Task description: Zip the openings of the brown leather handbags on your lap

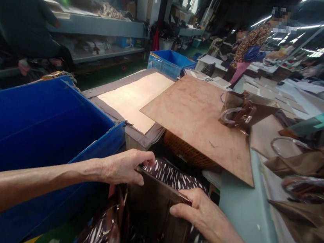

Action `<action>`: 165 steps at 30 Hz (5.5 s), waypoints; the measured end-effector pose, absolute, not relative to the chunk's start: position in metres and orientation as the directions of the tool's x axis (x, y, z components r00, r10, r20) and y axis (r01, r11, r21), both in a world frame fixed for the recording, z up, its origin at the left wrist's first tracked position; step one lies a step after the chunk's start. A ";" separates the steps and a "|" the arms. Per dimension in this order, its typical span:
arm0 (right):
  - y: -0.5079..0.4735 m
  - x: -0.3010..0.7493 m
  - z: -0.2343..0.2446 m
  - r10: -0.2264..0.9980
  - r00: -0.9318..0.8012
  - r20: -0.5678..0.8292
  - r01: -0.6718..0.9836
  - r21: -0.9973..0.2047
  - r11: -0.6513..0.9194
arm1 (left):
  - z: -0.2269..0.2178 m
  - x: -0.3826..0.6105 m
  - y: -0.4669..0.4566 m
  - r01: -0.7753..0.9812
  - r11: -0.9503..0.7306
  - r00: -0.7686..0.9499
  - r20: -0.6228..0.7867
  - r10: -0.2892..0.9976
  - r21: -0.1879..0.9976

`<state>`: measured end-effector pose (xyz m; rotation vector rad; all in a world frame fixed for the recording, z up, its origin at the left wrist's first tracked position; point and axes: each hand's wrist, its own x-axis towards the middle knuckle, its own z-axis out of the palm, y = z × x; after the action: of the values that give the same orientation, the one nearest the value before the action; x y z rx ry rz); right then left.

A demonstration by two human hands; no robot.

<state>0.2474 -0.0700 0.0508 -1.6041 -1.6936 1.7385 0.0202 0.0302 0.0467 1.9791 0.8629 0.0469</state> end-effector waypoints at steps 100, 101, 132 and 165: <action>-0.044 0.213 0.021 0.937 -0.259 -0.232 0.931 -0.320 0.178 | 0.010 0.032 0.026 0.606 -0.200 0.688 -0.381 0.618 0.770; -0.042 0.208 0.022 0.935 -0.264 -0.238 0.928 -0.328 0.178 | 0.011 0.032 0.027 0.612 -0.197 0.683 -0.386 0.621 0.766; -0.033 0.184 0.019 0.903 -0.334 -0.269 0.874 -0.448 0.190 | 0.010 0.016 0.029 0.622 -0.192 0.692 -0.417 0.589 0.759; -0.048 0.209 0.027 0.947 -0.172 -0.271 0.924 -0.378 0.060 | 0.026 0.009 0.049 0.564 -0.579 0.808 -0.250 0.533 0.588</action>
<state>0.2088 -0.0483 0.0270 -1.9894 -2.2504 0.7366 0.0094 0.0495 0.0258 2.3132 0.8042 -0.0598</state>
